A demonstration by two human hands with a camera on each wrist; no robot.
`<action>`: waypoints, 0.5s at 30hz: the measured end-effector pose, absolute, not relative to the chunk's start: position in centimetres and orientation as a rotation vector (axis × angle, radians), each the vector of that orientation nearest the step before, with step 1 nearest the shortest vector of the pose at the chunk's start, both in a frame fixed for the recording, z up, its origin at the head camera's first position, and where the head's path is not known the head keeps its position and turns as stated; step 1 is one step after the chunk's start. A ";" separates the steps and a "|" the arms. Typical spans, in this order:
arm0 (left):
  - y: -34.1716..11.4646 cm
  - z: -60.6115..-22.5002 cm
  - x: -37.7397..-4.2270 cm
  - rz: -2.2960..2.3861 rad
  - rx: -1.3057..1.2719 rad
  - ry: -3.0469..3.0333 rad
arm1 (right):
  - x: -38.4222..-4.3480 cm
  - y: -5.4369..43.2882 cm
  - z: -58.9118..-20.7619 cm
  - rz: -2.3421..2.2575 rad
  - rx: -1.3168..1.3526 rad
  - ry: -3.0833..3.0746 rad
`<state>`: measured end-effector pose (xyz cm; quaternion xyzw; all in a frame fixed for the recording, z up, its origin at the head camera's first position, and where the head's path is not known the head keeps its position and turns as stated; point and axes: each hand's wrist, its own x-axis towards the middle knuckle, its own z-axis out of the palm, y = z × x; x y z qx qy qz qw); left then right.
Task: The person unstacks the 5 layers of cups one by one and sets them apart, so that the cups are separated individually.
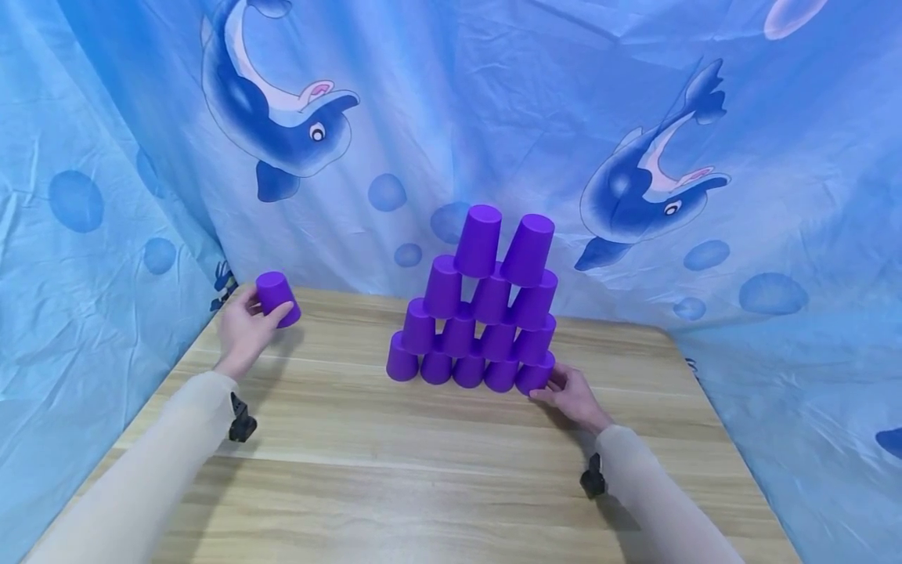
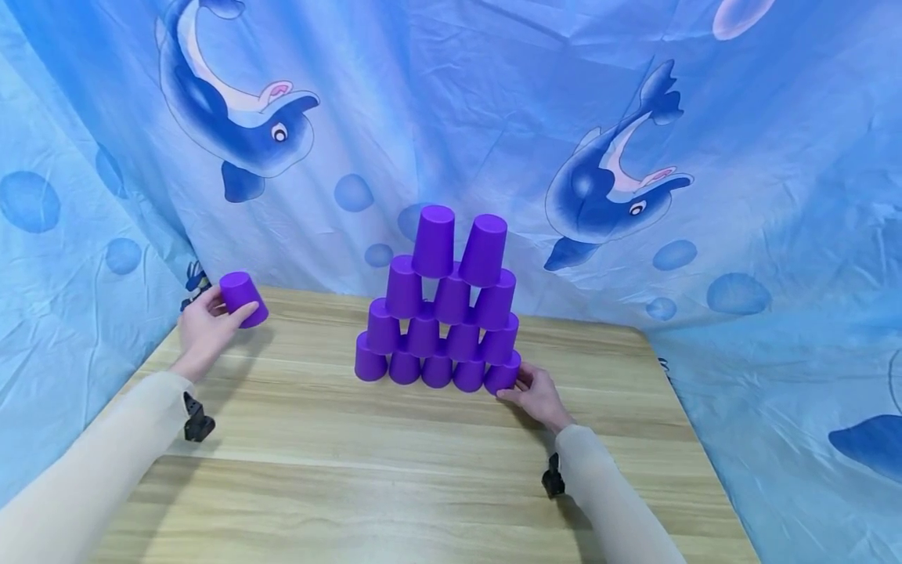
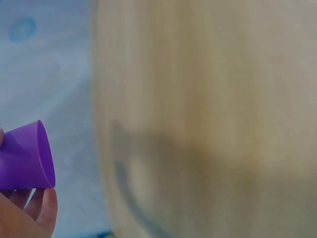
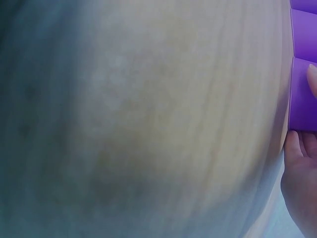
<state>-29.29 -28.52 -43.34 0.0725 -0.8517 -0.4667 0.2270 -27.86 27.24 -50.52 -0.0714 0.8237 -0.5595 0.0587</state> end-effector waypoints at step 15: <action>-35.6 -47.6 -27.6 -1.216 0.570 -2.389 | -27.9 27.2 -50.3 -1.704 -0.248 2.502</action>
